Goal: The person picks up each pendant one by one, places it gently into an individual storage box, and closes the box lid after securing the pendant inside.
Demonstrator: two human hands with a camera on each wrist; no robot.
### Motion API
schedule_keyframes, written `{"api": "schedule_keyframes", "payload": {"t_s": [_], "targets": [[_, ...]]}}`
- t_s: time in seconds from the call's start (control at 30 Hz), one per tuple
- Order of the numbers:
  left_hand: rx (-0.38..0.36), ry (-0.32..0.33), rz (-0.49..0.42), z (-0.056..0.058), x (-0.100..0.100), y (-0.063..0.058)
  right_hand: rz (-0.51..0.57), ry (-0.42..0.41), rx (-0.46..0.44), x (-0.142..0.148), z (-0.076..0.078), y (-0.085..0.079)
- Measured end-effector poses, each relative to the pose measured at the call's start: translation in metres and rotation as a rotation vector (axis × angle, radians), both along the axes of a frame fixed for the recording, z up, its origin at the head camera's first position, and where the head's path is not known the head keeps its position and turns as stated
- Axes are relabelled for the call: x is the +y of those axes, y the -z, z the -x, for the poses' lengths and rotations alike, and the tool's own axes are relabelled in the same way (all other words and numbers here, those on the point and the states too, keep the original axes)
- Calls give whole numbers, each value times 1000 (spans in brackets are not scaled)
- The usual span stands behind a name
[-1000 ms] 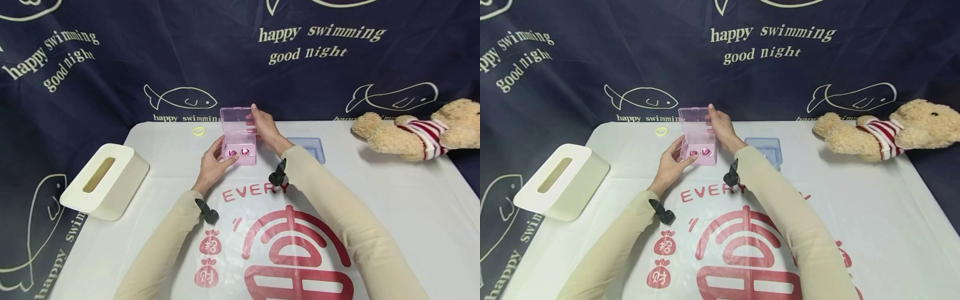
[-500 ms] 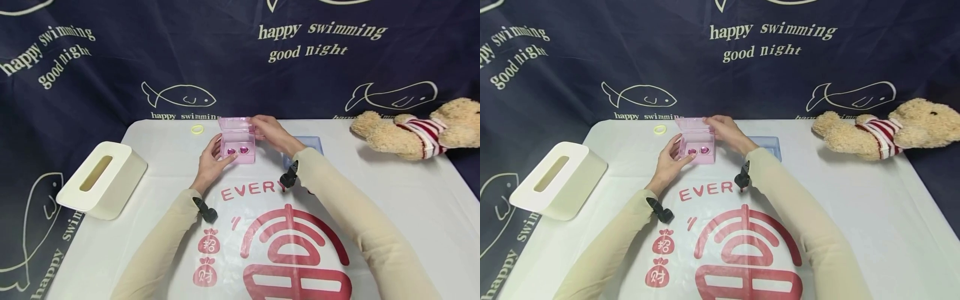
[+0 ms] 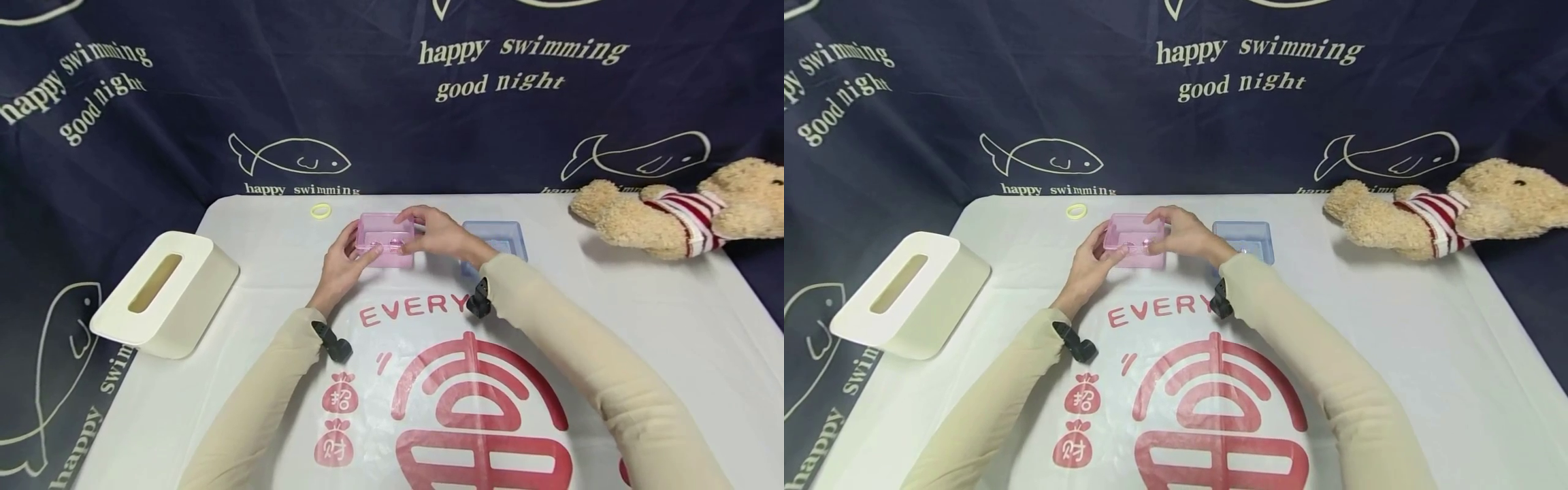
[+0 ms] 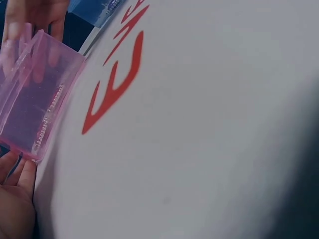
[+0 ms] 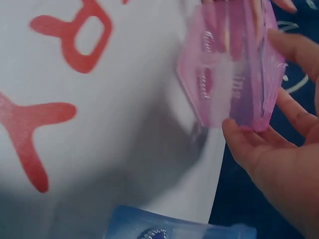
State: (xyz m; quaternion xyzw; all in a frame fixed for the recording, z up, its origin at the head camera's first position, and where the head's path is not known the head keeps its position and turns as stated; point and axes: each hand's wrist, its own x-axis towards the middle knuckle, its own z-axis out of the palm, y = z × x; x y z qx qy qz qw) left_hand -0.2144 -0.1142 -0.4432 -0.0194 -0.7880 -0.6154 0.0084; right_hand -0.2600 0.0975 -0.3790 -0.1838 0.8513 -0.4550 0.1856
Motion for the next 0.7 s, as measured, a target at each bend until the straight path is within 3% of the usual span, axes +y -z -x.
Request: {"api": "schedule_keyframes", "payload": {"t_s": [0.2, 0.37, 0.43, 0.6, 0.7], "targets": [[-28, -11, -18, 1, 2, -3, -50, 5, 125, -6, -8, 3], [-23, -12, -6, -12, 8, -26, -32, 34, 142, -7, -9, 4], [-17, -11, -6, -11, 9, -25, -22, 41, 143, -6, -9, 4], [0, -15, -13, 1, 4, 0, -5, 42, 137, -5, -9, 6], [7, -24, -7, 0, 4, 0, -13, 37, 139, -6, -9, 5]]}}
